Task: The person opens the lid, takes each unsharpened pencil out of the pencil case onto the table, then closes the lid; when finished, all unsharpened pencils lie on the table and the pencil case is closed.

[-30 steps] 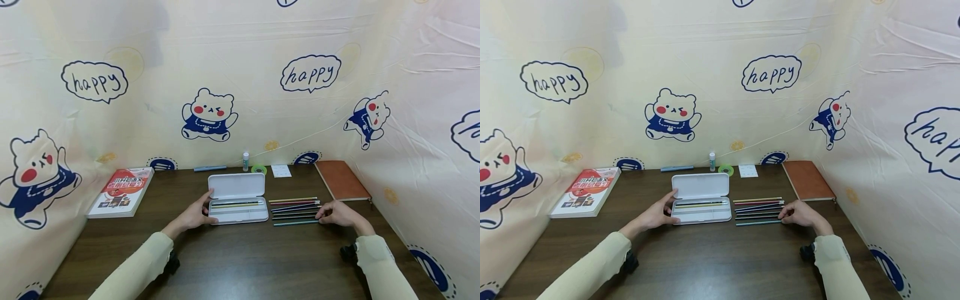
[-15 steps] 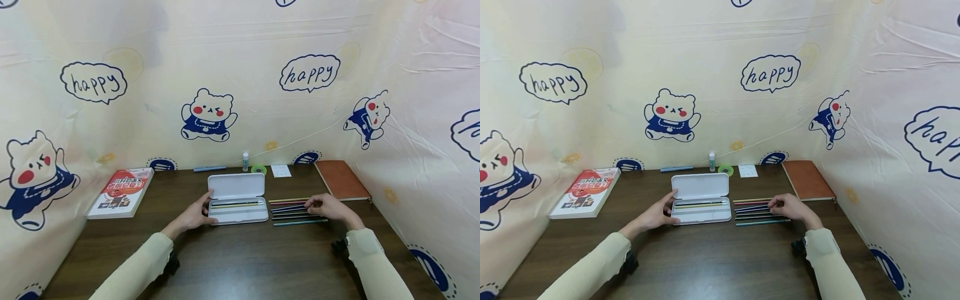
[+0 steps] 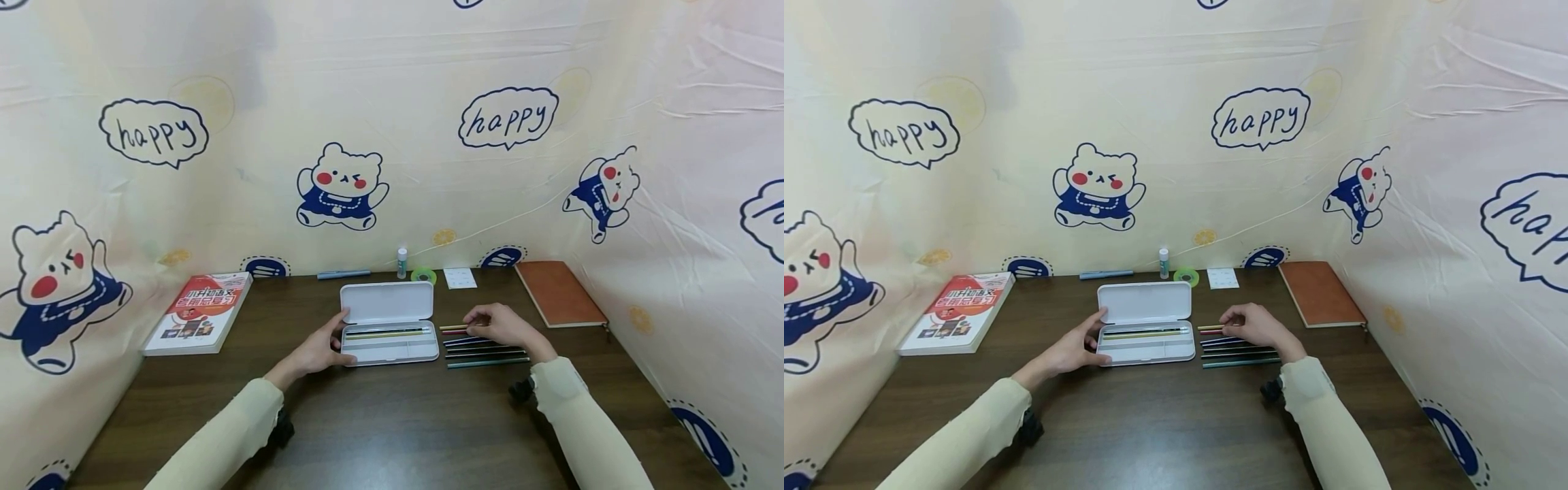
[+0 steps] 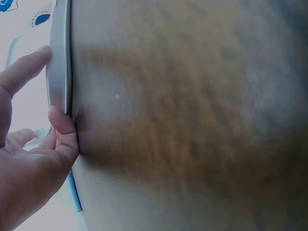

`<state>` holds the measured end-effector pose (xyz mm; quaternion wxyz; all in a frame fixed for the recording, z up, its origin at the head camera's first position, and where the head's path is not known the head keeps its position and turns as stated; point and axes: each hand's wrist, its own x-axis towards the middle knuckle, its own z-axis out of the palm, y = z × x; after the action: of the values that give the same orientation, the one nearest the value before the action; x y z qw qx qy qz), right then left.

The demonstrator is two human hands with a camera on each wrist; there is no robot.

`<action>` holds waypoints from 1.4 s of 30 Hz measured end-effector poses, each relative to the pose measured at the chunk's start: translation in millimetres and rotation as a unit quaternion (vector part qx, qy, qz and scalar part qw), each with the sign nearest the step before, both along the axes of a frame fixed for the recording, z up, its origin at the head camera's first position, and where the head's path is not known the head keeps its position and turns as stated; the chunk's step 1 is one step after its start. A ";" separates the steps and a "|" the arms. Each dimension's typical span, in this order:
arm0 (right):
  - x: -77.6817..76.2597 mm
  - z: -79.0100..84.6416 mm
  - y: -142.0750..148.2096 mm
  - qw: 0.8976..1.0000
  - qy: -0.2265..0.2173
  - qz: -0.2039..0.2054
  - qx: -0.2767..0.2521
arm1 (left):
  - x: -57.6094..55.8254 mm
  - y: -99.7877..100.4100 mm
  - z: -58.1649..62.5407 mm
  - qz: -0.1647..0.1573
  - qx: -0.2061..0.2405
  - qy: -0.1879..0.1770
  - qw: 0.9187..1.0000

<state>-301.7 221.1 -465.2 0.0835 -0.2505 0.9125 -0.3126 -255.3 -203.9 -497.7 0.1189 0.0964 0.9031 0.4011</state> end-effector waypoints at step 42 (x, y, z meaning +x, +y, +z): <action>-5.9 -8.9 -97.9 0.987 0.016 0.115 0.112 | 0.3 1.0 -1.4 0.005 -0.006 0.004 1.000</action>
<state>-307.6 123.1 -474.1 0.1315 -0.3476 0.9081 -0.1931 -255.0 -203.0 -499.1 0.1143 0.0928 0.9064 0.3960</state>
